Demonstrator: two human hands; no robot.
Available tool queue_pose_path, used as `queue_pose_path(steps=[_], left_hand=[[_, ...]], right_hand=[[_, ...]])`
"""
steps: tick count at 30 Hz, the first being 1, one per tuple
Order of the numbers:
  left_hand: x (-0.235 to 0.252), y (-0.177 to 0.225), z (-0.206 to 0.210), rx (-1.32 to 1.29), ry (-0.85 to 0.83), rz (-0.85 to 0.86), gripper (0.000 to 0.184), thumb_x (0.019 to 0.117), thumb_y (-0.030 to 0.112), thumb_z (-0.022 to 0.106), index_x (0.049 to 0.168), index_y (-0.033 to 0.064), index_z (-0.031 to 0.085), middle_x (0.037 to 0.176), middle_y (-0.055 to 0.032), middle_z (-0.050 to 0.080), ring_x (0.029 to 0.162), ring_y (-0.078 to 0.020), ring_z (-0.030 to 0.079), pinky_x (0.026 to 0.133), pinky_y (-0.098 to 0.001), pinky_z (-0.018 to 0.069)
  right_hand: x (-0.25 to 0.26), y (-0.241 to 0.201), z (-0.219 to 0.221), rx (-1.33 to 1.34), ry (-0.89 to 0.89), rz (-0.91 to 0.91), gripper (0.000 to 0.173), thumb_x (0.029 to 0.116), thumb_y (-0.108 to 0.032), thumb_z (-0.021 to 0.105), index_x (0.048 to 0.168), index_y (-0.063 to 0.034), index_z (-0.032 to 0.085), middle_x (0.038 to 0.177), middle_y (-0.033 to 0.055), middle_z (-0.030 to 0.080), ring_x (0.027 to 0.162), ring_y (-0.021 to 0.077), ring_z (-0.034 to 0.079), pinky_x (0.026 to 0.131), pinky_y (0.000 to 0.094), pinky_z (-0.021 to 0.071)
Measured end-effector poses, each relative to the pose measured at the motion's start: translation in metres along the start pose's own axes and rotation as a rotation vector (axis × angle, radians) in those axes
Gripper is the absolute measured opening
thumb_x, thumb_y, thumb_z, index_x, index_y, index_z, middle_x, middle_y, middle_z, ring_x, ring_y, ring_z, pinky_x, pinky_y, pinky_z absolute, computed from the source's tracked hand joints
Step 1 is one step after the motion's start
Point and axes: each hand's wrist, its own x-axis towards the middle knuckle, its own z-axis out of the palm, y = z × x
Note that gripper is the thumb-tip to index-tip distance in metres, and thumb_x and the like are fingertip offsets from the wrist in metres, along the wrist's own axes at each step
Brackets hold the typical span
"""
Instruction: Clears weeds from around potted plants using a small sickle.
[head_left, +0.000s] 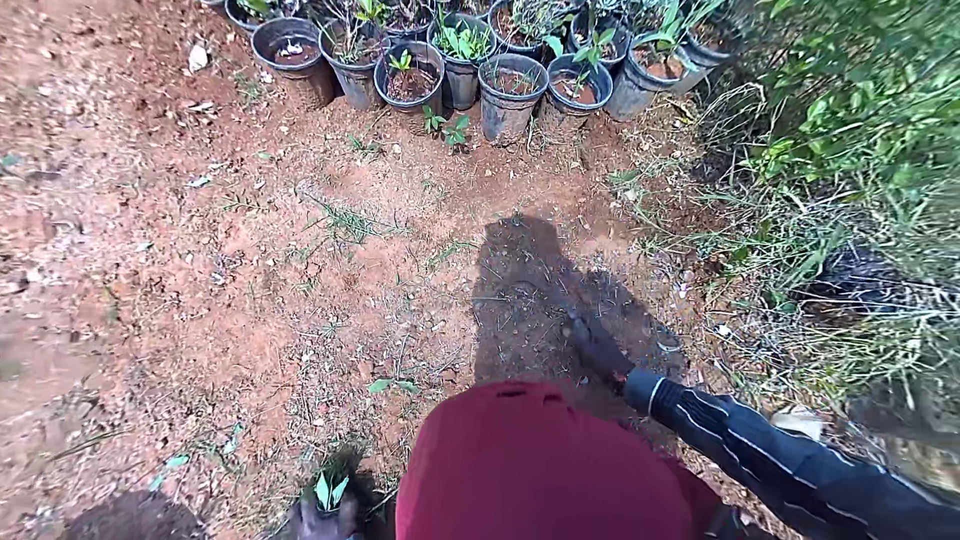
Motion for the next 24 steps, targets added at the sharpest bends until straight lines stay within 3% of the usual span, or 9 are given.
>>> queue_pose_path(steps=[4, 7, 10, 12, 16, 18, 20, 22, 24], left_hand=[[0.015, -0.033, 0.024, -0.191, 0.170, -0.065, 0.072, 0.0866, 0.016, 0.078, 0.141, -0.0190, 0.046, 0.142, -0.0404, 0.050, 0.135, -0.0493, 0.050, 0.117, -0.0516, 0.0382], [0.013, -0.037, 0.022, -0.165, 0.188, 0.004, 0.066, 0.0865, 0.012, 0.075, 0.136, -0.0220, 0.048, 0.137, -0.0423, 0.053, 0.131, -0.0511, 0.053, 0.114, -0.0517, 0.0411], [0.011, -0.018, 0.012, -0.101, 0.111, -0.070, 0.064, 0.0896, 0.014, 0.073, 0.139, -0.0189, 0.048, 0.141, -0.0391, 0.052, 0.135, -0.0472, 0.050, 0.117, -0.0492, 0.0387], [0.020, -0.035, 0.023, -0.038, 0.104, -0.109, 0.068, 0.0901, 0.022, 0.074, 0.142, -0.0130, 0.048, 0.144, -0.0353, 0.051, 0.137, -0.0464, 0.049, 0.116, -0.0534, 0.0388], [0.034, -0.069, 0.044, -0.002, 0.178, -0.018, 0.067, 0.0858, 0.022, 0.078, 0.138, -0.0114, 0.053, 0.137, -0.0359, 0.056, 0.131, -0.0497, 0.054, 0.112, -0.0588, 0.0414], [0.032, -0.059, 0.039, -0.014, 0.186, 0.002, 0.063, 0.0855, 0.017, 0.077, 0.136, -0.0130, 0.054, 0.134, -0.0368, 0.058, 0.128, -0.0500, 0.056, 0.111, -0.0588, 0.0417], [0.033, -0.058, 0.039, -0.015, 0.189, -0.005, 0.061, 0.0851, 0.016, 0.076, 0.135, -0.0127, 0.055, 0.132, -0.0362, 0.059, 0.127, -0.0495, 0.057, 0.110, -0.0599, 0.0424], [0.034, -0.067, 0.042, -0.003, 0.199, -0.005, 0.058, 0.0840, 0.016, 0.077, 0.131, -0.0120, 0.057, 0.129, -0.0355, 0.061, 0.123, -0.0498, 0.059, 0.106, -0.0623, 0.0442], [0.039, -0.070, 0.047, -0.002, 0.193, -0.011, 0.060, 0.0842, 0.017, 0.078, 0.132, -0.0117, 0.057, 0.131, -0.0354, 0.060, 0.125, -0.0501, 0.058, 0.107, -0.0623, 0.0437]], right_hand=[[-0.042, -0.003, 0.016, 0.163, -0.157, 0.060, 0.050, 0.1010, -0.022, 0.065, 0.144, -0.0037, 0.049, 0.099, 0.0134, 0.069, 0.076, 0.0195, 0.065, 0.072, 0.0386, 0.0559], [-0.057, -0.003, -0.016, 0.244, -0.069, 0.118, 0.047, 0.1049, -0.026, 0.057, 0.147, -0.0062, 0.047, 0.081, 0.0100, 0.064, 0.055, 0.0158, 0.057, 0.050, 0.0322, 0.0517], [-0.067, -0.014, -0.071, 0.190, 0.061, 0.096, 0.049, 0.1080, -0.027, 0.053, 0.153, -0.0110, 0.046, 0.092, 0.0138, 0.066, 0.052, 0.0172, 0.056, 0.045, 0.0325, 0.0493], [-0.067, -0.026, -0.098, 0.215, 0.206, 0.085, 0.046, 0.1088, -0.029, 0.052, 0.152, -0.0147, 0.049, 0.099, 0.0139, 0.068, 0.052, 0.0165, 0.056, 0.043, 0.0313, 0.0474], [-0.009, -0.059, -0.101, 0.302, 0.340, 0.016, 0.042, 0.1093, -0.031, 0.050, 0.148, -0.0144, 0.051, 0.103, 0.0096, 0.068, 0.053, 0.0113, 0.055, 0.043, 0.0276, 0.0477], [0.052, -0.070, -0.076, 0.256, 0.309, 0.003, 0.041, 0.1080, -0.023, 0.052, 0.147, -0.0100, 0.053, 0.089, 0.0116, 0.065, 0.052, 0.0143, 0.053, 0.046, 0.0326, 0.0475], [0.080, -0.075, -0.054, 0.210, 0.263, -0.012, 0.041, 0.1074, -0.022, 0.052, 0.148, -0.0143, 0.053, 0.079, 0.0094, 0.060, 0.050, 0.0142, 0.050, 0.045, 0.0325, 0.0465], [0.067, -0.065, -0.047, 0.076, 0.157, -0.102, 0.046, 0.1075, -0.020, 0.053, 0.153, -0.0135, 0.049, 0.095, 0.0186, 0.068, 0.064, 0.0244, 0.062, 0.061, 0.0453, 0.0549], [0.036, -0.055, -0.041, -0.051, 0.046, -0.214, 0.046, 0.1064, -0.018, 0.056, 0.151, -0.0095, 0.050, 0.104, 0.0207, 0.068, 0.069, 0.0261, 0.065, 0.066, 0.0478, 0.0573]])
